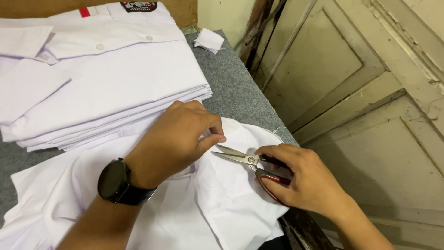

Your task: Folding white shirts and trimming loose threads with scissors in a garment factory setting.

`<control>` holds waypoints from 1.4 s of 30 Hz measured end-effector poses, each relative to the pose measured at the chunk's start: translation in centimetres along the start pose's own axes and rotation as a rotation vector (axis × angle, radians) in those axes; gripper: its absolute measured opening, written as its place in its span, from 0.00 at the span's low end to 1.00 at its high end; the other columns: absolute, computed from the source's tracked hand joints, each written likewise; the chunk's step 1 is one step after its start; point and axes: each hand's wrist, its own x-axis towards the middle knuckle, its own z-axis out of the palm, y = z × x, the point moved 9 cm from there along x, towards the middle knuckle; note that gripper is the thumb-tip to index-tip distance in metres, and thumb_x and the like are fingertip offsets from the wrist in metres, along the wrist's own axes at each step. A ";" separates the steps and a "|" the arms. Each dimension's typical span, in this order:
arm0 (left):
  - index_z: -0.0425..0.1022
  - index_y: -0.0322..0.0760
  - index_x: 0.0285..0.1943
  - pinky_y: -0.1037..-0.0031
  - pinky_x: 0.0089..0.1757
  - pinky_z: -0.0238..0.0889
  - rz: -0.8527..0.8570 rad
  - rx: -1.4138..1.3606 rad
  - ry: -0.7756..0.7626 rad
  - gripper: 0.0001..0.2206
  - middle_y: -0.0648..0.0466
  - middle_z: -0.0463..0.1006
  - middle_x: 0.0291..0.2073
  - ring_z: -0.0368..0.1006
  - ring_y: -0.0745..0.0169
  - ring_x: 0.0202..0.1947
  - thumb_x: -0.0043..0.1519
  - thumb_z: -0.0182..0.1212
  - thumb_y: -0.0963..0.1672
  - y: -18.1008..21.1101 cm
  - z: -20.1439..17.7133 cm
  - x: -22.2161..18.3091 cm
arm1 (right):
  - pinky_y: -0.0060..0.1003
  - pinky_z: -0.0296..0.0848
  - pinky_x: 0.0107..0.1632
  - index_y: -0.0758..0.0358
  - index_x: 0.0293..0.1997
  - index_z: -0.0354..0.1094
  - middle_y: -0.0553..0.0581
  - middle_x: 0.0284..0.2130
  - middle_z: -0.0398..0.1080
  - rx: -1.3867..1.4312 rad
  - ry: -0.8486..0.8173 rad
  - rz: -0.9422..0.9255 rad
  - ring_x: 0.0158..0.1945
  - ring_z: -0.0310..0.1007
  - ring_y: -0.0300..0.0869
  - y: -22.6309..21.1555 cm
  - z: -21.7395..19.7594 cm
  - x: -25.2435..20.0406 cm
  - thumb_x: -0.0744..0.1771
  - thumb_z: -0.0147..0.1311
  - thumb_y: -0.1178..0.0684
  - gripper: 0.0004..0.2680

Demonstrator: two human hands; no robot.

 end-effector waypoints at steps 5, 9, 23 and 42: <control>0.75 0.47 0.33 0.64 0.45 0.56 0.100 -0.019 0.114 0.10 0.64 0.79 0.30 0.71 0.59 0.42 0.66 0.54 0.49 0.7 -0.5 -0.4 | 0.35 0.76 0.46 0.57 0.54 0.72 0.52 0.43 0.79 -0.021 0.044 -0.060 0.41 0.81 0.44 -0.4 0.8 0.3 0.61 0.61 0.50 0.16; 0.74 0.46 0.34 0.66 0.43 0.57 0.129 -0.018 0.143 0.11 0.63 0.78 0.30 0.71 0.59 0.40 0.67 0.52 0.49 0.2 -0.5 -0.8 | 0.33 0.74 0.36 0.52 0.55 0.72 0.48 0.38 0.77 -0.039 0.055 -0.049 0.31 0.75 0.40 -0.8 1.5 1.1 0.62 0.62 0.50 0.16; 0.67 0.43 0.32 0.66 0.41 0.56 0.247 -0.045 0.248 0.19 0.60 0.69 0.24 0.67 0.58 0.30 0.73 0.40 0.52 1.0 -0.4 -1.3 | 0.39 0.73 0.35 0.50 0.57 0.72 0.49 0.38 0.74 -0.120 0.083 -0.059 0.35 0.74 0.45 -1.6 3.3 1.6 0.61 0.59 0.48 0.17; 0.65 0.43 0.32 0.66 0.42 0.56 0.248 -0.039 0.249 0.19 0.60 0.67 0.24 0.66 0.58 0.29 0.73 0.39 0.52 1.0 -0.1 -1.2 | 0.39 0.72 0.36 0.51 0.57 0.71 0.50 0.38 0.75 -0.096 0.087 -0.075 0.32 0.72 0.45 -2.3 3.5 1.9 0.62 0.58 0.49 0.17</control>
